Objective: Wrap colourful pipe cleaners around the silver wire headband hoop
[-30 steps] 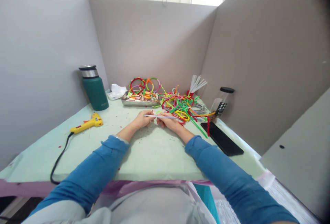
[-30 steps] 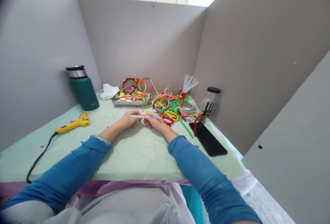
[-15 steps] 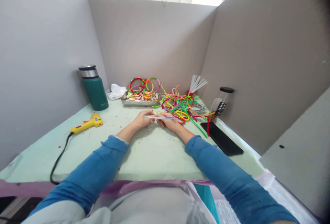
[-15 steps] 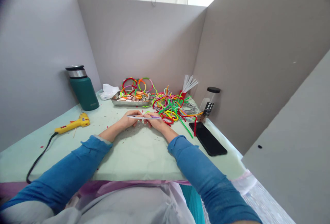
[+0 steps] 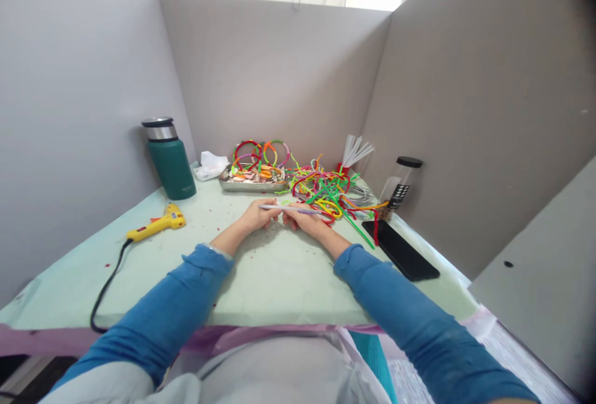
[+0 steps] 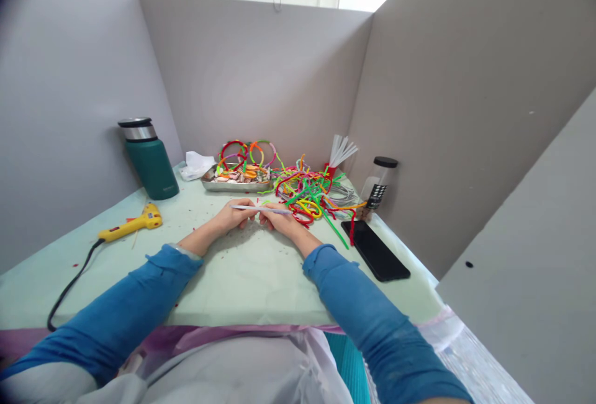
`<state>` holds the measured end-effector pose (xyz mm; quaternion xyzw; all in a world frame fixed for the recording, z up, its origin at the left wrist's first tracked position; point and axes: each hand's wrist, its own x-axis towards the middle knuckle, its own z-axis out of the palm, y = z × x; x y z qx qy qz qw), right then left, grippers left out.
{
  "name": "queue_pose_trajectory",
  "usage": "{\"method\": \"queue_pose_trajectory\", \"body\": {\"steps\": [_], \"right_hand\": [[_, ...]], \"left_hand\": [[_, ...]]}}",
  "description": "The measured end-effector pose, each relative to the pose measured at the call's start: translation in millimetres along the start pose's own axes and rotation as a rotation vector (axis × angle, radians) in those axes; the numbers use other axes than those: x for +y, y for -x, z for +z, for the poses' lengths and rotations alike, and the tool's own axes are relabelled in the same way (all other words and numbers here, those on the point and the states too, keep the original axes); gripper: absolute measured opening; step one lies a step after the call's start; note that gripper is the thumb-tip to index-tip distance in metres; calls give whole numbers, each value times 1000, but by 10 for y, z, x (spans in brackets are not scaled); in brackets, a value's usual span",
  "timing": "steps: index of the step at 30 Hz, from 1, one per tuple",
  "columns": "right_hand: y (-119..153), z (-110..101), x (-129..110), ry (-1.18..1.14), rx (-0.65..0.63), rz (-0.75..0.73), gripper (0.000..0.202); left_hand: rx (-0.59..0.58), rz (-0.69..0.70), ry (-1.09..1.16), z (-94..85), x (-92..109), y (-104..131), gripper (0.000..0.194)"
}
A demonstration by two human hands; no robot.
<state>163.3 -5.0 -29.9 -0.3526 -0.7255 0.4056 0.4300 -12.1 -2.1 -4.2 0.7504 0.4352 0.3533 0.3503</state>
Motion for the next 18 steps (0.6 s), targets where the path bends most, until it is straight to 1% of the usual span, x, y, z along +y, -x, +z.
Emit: {"method": "queue_pose_trajectory", "body": {"steps": [4,10,18], "right_hand": [[3,0,14,15,-10,-29,34],[1,-3,21,19,-10,-44,33],[-12,-1,22,-9,-11,6,29]], "left_hand": [[-7,-18,8,-3,23,12,26],[-11,-25,17,8,-1,8,30],[-19,-7,46,21,-28,3,36]]}}
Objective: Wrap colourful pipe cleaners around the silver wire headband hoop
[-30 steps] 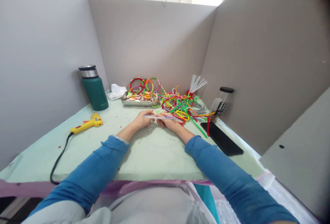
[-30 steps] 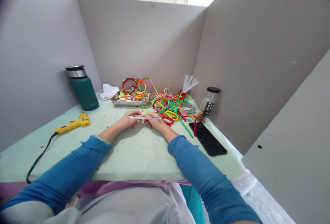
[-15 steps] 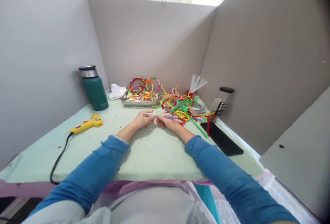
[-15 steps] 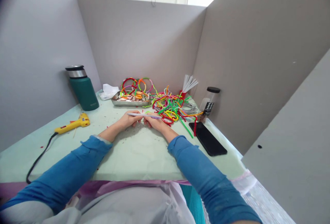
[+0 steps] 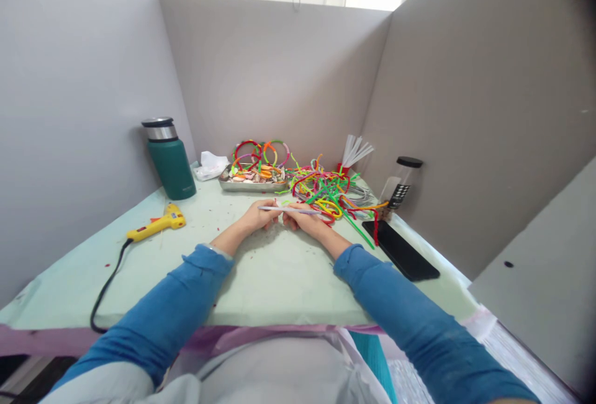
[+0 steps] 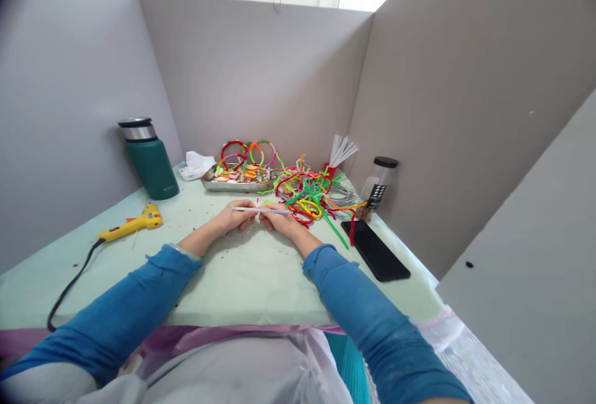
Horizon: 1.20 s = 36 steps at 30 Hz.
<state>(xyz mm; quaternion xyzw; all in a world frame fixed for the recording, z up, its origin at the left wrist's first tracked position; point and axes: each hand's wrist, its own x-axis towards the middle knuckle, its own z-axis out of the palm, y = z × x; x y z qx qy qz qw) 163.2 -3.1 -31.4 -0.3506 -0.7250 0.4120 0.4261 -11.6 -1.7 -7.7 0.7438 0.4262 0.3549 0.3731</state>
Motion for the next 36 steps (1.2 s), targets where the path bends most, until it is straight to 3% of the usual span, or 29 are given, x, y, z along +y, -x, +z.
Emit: {"method": "queue_pose_trajectory", "body": {"steps": [36], "right_hand": [[8,2,-32,-2,2,17,26]], "left_hand": [[-18,7,18,-4,-51,-20,39]]}}
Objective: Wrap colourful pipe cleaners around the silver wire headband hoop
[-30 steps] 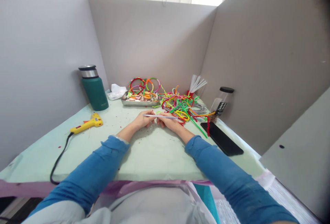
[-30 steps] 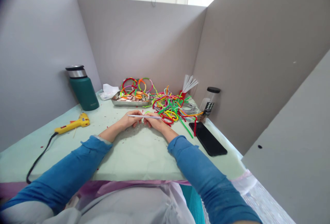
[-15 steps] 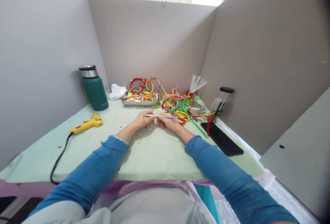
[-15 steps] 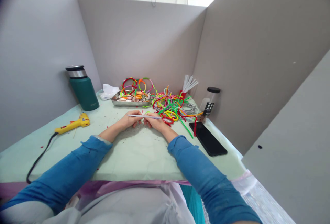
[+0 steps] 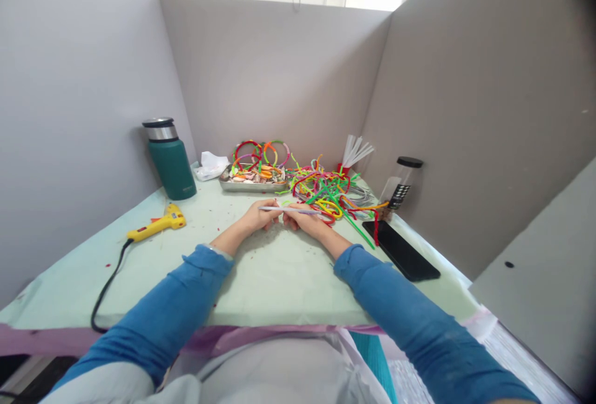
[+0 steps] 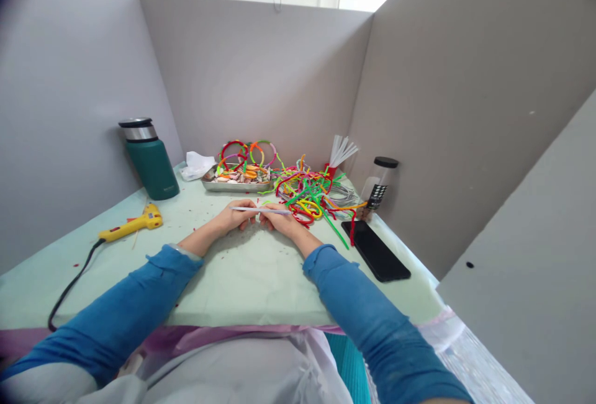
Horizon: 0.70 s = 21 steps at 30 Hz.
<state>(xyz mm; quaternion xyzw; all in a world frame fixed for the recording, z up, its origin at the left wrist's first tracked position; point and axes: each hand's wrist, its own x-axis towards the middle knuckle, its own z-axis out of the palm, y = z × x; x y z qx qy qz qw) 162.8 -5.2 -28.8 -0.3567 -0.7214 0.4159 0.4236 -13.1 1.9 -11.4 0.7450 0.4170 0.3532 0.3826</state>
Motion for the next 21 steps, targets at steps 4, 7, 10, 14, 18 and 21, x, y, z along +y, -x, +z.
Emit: {"method": "queue_pose_trajectory", "body": {"steps": [4,7,10,14,18,21], "right_hand": [[0,1,-7,5,4,-5,25],[4,3,-16,10,4,0,24],[7,4,-20,19,3,5,24],[7,1,-13,10,3,9,24],[3,-4,-5,18,-4,9,24],[-2,-5,-2,30,-5,8,24]], "left_hand": [[-3,-1,-6,3,15,5,40],[-3,-4,-10,5,20,4,40],[-3,-2,-7,6,17,4,40],[-8,6,-16,0,15,7,40],[-17,18,-21,-7,11,6,40],[-16,11,-21,-4,-3,-3,40]]}}
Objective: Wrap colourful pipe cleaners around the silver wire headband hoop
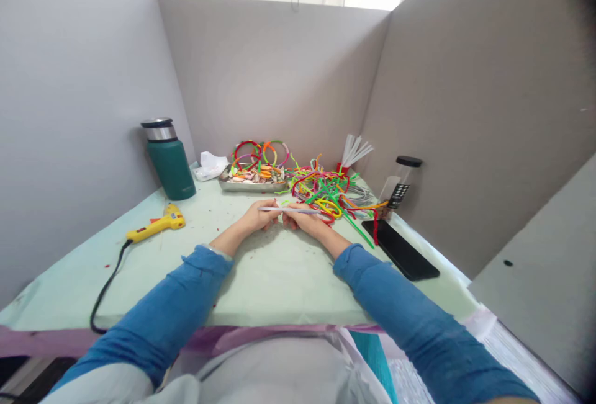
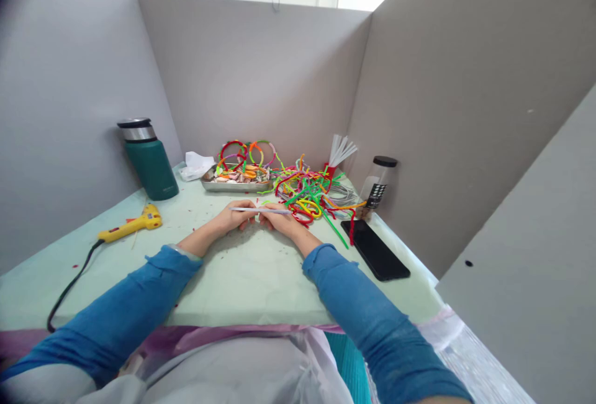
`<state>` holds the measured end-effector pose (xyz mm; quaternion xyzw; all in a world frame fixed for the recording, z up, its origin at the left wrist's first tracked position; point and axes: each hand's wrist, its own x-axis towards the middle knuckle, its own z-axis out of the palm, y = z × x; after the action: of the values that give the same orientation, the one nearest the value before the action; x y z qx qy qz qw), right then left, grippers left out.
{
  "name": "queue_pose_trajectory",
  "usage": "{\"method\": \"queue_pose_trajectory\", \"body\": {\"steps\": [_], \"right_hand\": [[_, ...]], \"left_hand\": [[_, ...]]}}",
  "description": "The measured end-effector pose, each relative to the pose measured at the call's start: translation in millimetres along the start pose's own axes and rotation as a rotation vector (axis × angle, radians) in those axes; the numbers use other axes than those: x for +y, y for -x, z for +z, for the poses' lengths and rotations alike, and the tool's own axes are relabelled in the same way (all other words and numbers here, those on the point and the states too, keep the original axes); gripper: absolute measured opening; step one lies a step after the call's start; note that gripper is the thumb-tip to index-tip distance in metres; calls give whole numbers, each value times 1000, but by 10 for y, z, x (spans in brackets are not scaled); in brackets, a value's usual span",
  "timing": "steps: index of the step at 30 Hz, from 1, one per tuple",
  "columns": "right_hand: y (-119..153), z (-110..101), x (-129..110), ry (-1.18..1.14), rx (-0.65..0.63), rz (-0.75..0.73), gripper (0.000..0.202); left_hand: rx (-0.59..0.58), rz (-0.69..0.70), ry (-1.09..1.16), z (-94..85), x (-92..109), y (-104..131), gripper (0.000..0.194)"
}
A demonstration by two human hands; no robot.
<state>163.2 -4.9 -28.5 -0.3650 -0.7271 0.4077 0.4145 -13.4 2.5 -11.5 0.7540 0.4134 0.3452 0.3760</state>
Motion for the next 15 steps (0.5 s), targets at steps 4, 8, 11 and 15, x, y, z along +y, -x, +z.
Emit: {"method": "queue_pose_trajectory", "body": {"steps": [4,8,11,15], "right_hand": [[-7,5,5,-5,7,10,23],[-7,7,5,-8,4,19,23],[-6,6,8,-6,9,12,23],[-7,9,14,-10,6,11,23]], "left_hand": [[0,-12,9,8,-31,-16,40],[-3,-11,15,8,-48,-22,41],[-3,-15,13,7,-52,-22,42],[-2,-14,12,9,-56,-21,43]]}}
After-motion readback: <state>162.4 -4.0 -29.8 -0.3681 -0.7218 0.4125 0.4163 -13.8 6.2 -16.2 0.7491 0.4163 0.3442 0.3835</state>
